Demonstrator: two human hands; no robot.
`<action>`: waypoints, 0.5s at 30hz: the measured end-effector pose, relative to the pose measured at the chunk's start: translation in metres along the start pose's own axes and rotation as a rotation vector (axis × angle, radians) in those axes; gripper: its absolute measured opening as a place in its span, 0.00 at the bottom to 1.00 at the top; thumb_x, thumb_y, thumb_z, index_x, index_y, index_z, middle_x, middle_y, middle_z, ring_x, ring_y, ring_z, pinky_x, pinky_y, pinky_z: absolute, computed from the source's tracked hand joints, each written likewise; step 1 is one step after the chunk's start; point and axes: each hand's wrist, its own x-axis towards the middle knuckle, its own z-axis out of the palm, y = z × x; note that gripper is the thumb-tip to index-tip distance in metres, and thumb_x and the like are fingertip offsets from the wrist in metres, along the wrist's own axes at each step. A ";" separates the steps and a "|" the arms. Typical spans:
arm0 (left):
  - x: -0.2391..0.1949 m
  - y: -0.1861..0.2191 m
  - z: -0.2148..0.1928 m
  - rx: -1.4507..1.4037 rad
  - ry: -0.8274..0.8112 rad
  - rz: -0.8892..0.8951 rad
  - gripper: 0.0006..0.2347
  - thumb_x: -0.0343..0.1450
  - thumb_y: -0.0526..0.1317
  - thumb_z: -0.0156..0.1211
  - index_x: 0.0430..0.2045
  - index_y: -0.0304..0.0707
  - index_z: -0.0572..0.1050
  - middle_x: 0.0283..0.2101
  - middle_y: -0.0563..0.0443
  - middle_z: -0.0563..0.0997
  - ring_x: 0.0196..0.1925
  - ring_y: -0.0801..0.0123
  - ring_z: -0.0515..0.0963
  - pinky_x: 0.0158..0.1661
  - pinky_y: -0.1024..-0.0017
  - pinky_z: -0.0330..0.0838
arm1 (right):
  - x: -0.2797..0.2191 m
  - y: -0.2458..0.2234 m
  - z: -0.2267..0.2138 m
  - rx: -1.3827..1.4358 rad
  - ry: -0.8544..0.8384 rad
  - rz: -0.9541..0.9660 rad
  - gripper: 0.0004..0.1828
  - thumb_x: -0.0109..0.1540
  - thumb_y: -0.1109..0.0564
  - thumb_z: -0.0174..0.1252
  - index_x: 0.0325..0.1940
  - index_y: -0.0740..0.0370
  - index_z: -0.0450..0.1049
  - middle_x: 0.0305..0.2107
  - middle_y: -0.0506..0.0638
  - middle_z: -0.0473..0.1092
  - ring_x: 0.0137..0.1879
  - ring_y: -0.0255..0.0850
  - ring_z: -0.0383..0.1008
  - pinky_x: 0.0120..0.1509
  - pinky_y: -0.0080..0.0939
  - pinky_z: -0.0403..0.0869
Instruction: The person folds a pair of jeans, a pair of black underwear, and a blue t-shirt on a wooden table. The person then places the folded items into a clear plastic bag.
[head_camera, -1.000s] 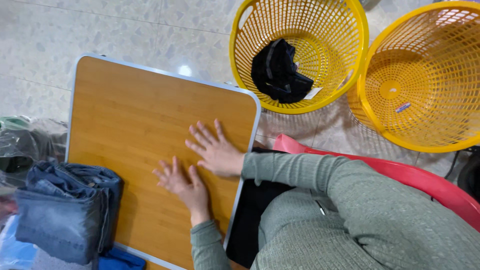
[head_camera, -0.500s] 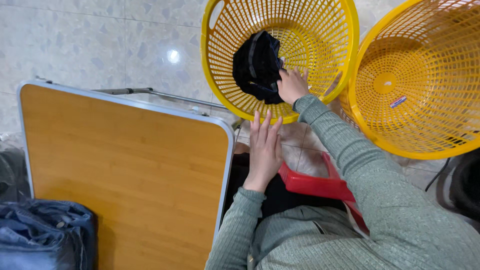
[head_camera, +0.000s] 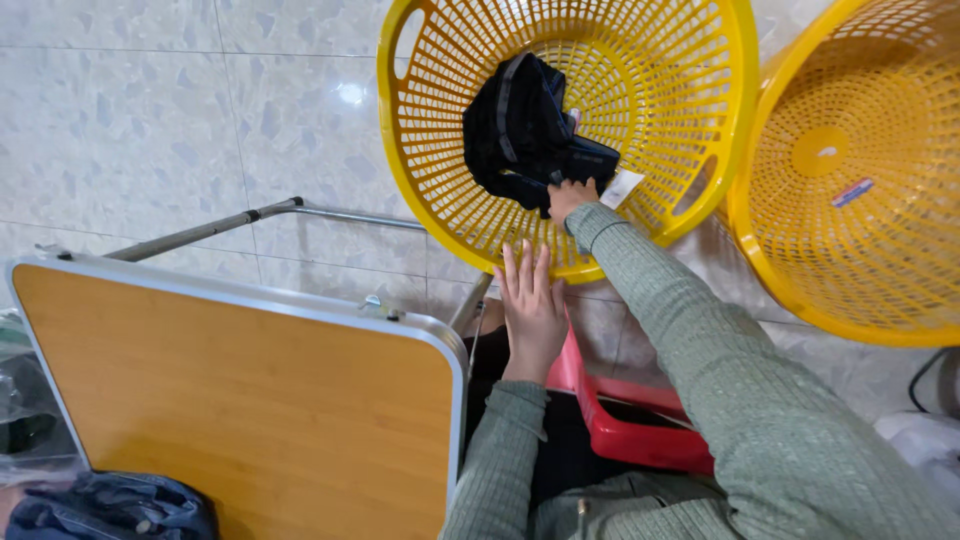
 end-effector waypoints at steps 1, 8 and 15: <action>0.000 -0.002 -0.002 -0.012 0.003 -0.012 0.23 0.75 0.37 0.55 0.67 0.30 0.62 0.72 0.32 0.62 0.79 0.34 0.49 0.73 0.39 0.40 | 0.002 -0.002 -0.006 -0.004 0.100 -0.004 0.42 0.60 0.44 0.63 0.76 0.52 0.58 0.72 0.66 0.54 0.76 0.60 0.56 0.76 0.70 0.52; 0.006 -0.003 -0.014 -0.105 0.034 -0.110 0.26 0.73 0.34 0.54 0.69 0.29 0.59 0.74 0.31 0.60 0.79 0.30 0.48 0.73 0.38 0.41 | 0.024 -0.024 -0.037 -0.163 0.397 -0.041 0.61 0.56 0.52 0.68 0.84 0.39 0.37 0.79 0.61 0.29 0.82 0.61 0.43 0.72 0.80 0.49; 0.016 0.014 -0.009 -0.224 0.077 -0.199 0.25 0.72 0.31 0.57 0.68 0.28 0.63 0.72 0.31 0.63 0.78 0.31 0.52 0.74 0.44 0.48 | 0.048 -0.032 -0.034 -0.293 0.472 -0.112 0.55 0.65 0.60 0.55 0.82 0.13 0.35 0.82 0.52 0.26 0.77 0.63 0.51 0.66 0.85 0.58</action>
